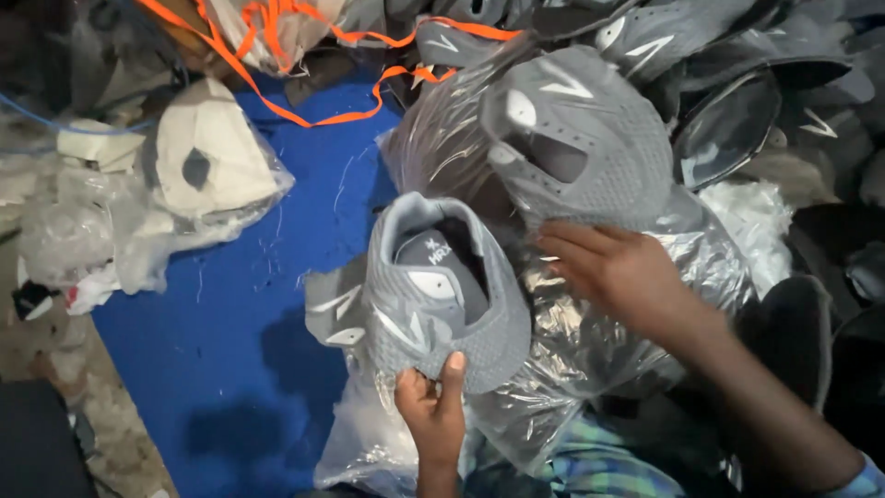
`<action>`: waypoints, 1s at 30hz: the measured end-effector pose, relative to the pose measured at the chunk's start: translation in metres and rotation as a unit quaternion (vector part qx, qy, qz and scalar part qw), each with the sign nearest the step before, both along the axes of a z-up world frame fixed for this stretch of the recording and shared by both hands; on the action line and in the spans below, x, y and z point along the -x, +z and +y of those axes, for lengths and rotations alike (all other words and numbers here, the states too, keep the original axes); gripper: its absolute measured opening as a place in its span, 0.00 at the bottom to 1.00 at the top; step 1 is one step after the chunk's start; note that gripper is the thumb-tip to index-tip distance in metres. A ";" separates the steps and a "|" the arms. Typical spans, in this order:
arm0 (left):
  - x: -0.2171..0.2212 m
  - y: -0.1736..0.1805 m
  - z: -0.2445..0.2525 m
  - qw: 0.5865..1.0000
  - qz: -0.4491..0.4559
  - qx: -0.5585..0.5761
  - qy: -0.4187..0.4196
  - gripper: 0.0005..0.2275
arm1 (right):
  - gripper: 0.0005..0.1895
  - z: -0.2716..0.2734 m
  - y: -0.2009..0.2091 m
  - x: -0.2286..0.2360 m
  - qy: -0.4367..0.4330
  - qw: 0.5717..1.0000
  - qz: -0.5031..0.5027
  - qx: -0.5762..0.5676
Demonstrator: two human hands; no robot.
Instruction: The person uses a small blade to trim loose threads and excess material from the interior and exterior of grey athletic shoes. They handle multiple shoes, turning them over to access different areas, and place the finished shoes into a plastic bag.
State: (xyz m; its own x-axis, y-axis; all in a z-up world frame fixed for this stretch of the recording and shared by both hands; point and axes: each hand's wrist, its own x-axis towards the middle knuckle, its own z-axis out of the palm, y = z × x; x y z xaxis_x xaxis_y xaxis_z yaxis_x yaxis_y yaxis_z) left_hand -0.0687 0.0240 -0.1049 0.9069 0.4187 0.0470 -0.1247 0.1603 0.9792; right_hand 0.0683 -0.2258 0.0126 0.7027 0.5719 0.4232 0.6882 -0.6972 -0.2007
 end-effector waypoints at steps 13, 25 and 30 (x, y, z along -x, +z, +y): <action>0.012 -0.041 0.008 0.999 0.032 0.027 -0.021 0.09 | 0.19 -0.005 -0.024 -0.007 -0.036 0.999 -0.005 0.037; -0.003 0.007 0.008 0.980 -0.049 0.188 0.032 0.22 | 0.19 -0.009 -0.017 -0.002 -0.026 0.999 0.004 -0.042; -0.002 0.018 0.006 0.981 -0.026 0.186 0.041 0.26 | 0.19 -0.002 -0.023 0.002 -0.010 1.000 -0.023 0.003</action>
State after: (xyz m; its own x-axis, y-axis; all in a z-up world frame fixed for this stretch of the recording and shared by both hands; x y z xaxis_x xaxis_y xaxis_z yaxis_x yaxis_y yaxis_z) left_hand -0.0669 0.0298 -0.0868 0.8700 0.4870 -0.0768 -0.2011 0.4927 0.8466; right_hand 0.0663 -0.2281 -0.0108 0.6943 0.5605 0.4515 0.6823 -0.7123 -0.1650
